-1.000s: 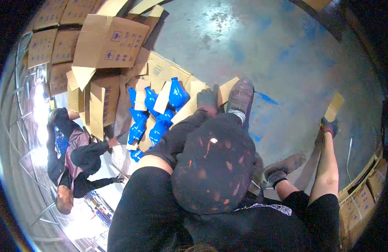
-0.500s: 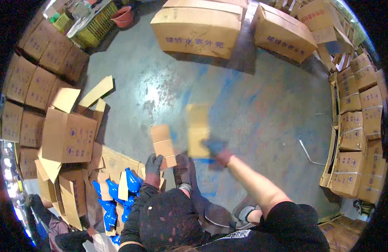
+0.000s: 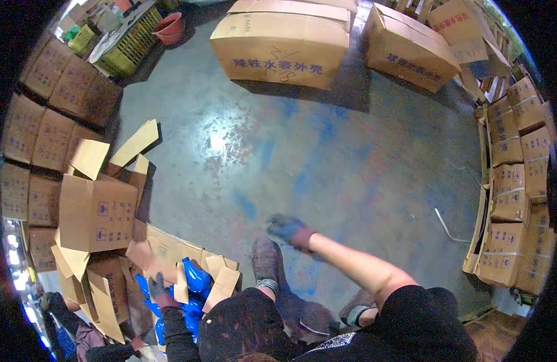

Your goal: Packing blue painted ductile iron water meter housings and cardboard inserts into shipping boxes.

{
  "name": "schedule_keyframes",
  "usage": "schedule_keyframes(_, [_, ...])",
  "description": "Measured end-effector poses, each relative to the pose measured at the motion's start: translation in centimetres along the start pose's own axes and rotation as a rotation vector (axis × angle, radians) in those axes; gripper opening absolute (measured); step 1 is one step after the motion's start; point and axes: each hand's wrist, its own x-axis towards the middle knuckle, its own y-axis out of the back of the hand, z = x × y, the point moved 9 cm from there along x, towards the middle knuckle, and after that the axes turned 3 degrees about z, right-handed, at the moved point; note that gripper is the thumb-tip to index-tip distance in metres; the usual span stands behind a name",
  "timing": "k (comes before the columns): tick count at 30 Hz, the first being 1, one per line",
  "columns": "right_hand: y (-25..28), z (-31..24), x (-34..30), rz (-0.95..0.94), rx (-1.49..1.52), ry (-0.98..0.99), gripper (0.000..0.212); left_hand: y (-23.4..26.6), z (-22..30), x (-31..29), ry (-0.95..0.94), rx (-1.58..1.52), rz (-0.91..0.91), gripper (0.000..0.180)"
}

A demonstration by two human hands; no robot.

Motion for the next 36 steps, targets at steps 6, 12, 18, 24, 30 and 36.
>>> schedule_keyframes(6, [20.9, 6.4, -0.1, 0.480, 0.019, -0.287, 0.049, -8.0, 17.4, 1.1, -0.325, 0.682, -0.042, 0.042])
schedule_keyframes(12, [40.9, -3.3, 5.5, 0.947, -0.253, 0.207, 0.037, -21.5, 24.9, 2.3, 0.008, -0.269, -0.181, 0.037])
schedule_keyframes(18, [49.8, -10.1, 12.2, 0.964, 0.163, 0.138, 0.050, -32.8, 28.3, -2.7, 0.021, -0.313, -0.586, 0.033])
schedule_keyframes(24, [56.4, -9.0, 17.2, 1.229, -0.892, 0.172, 0.062, -38.2, 26.9, -6.8, 0.291, -0.414, -0.811, 0.034])
schedule_keyframes(30, [57.4, -7.7, 17.4, 0.982, 0.066, 0.018, 0.061, -39.7, 26.1, -6.8, 0.368, -0.496, -0.869, 0.040])
schedule_keyframes(36, [57.7, -7.3, 18.1, 0.712, -0.300, 0.214, 0.034, -41.6, 30.3, -6.0, 0.286, -0.488, -0.917, 0.039])
